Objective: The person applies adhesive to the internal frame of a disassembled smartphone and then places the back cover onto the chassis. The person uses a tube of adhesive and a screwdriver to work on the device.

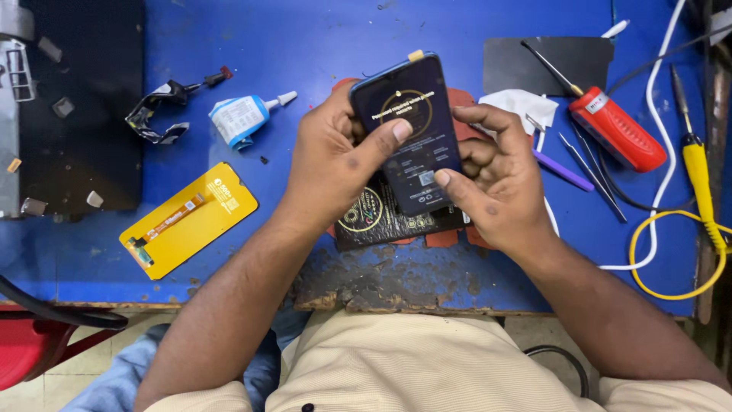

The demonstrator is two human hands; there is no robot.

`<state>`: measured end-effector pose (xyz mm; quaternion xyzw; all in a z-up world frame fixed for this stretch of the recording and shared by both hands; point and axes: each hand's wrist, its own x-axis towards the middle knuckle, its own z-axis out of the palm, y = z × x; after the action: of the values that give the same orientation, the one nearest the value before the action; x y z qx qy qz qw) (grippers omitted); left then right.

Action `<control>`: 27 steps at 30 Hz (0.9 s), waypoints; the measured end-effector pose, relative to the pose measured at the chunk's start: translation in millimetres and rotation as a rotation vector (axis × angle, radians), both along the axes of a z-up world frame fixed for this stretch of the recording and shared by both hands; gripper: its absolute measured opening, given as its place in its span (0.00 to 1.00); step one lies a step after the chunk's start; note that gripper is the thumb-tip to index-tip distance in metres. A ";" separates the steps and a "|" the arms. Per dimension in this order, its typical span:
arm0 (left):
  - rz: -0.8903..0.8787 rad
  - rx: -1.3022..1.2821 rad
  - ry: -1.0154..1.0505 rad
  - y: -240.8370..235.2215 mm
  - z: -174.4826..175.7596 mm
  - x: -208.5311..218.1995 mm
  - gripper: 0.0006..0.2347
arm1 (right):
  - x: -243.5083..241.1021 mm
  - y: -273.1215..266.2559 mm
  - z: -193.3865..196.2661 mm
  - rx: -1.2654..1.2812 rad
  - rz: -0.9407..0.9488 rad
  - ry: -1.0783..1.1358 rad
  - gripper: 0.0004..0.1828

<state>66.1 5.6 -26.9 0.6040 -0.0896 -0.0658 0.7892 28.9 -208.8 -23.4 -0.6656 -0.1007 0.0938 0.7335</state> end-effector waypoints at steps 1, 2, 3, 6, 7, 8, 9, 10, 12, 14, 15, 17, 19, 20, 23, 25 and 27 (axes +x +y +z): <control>-0.004 -0.005 0.002 0.5 -0.1 -0.1 0.11 | 0.2 0.3 -0.8 0.003 0.003 -0.011 0.33; -0.010 -0.013 0.005 0.7 -0.5 -0.5 0.11 | -0.1 0.2 -1.6 0.003 0.003 -0.022 0.33; -0.017 -0.020 0.008 0.8 -1.1 -0.9 0.11 | -0.3 0.0 -2.6 0.003 0.003 -0.032 0.33; -0.012 -0.043 0.017 0.7 -1.9 -1.6 0.11 | -0.4 -0.5 -4.9 -0.011 -0.004 -0.024 0.33; -0.008 -0.038 0.019 0.3 -1.8 -1.3 0.11 | 0.3 -0.3 -5.1 -0.011 -0.007 -0.018 0.33; -0.004 -0.032 0.023 -0.4 -2.1 -1.5 0.11 | 0.3 -0.2 -5.4 -0.011 -0.010 -0.011 0.33; 0.000 -0.026 0.027 -0.6 -2.2 -1.7 0.11 | 0.4 -0.4 -5.8 -0.011 -0.013 -0.004 0.33; -0.002 -0.021 0.028 -0.4 -2.2 -1.8 0.12 | 0.5 -0.7 -6.3 -0.007 -0.012 -0.004 0.34; -0.010 -0.010 0.028 0.1 -1.4 -1.9 0.14 | 1.2 -2.2 -7.6 0.003 -0.013 -0.004 0.34; -0.102 -0.097 -0.010 3.5 0.6 -2.8 0.24 | 3.5 -5.6 -9.6 0.078 0.008 0.000 0.34; -0.149 -0.140 -0.028 5.9 2.1 -3.7 0.29 | 4.7 -7.5 -10.7 0.115 0.018 0.003 0.34; -0.333 -0.221 -0.034 14.1 7.0 -6.9 0.38 | 8.6 -10.6 -12.5 0.274 0.094 0.077 0.36; -0.443 -0.264 -0.036 16.3 12.2 -7.8 0.43 | 10.5 -13.1 -13.6 0.360 0.160 0.140 0.36; -0.459 -0.271 -0.034 15.1 14.4 -8.0 0.43 | 10.2 -14.0 -14.2 0.364 0.187 0.169 0.37; -0.435 -0.148 -0.120 15.1 24.0 -6.3 0.47 | 11.3 -12.7 -20.6 0.230 0.191 0.065 0.36; -0.382 0.040 -0.234 12.2 32.3 -7.2 0.48 | 7.3 -13.4 -26.7 0.180 0.195 -0.009 0.38; -0.311 0.294 -0.379 10.6 44.6 -9.6 0.48 | 2.5 -15.5 -33.1 0.224 0.236 -0.034 0.42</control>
<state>56.5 16.1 17.7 0.6925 -0.3164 -0.0842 0.6428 31.4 -224.3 -56.5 -0.5648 -0.2003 0.1562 0.7852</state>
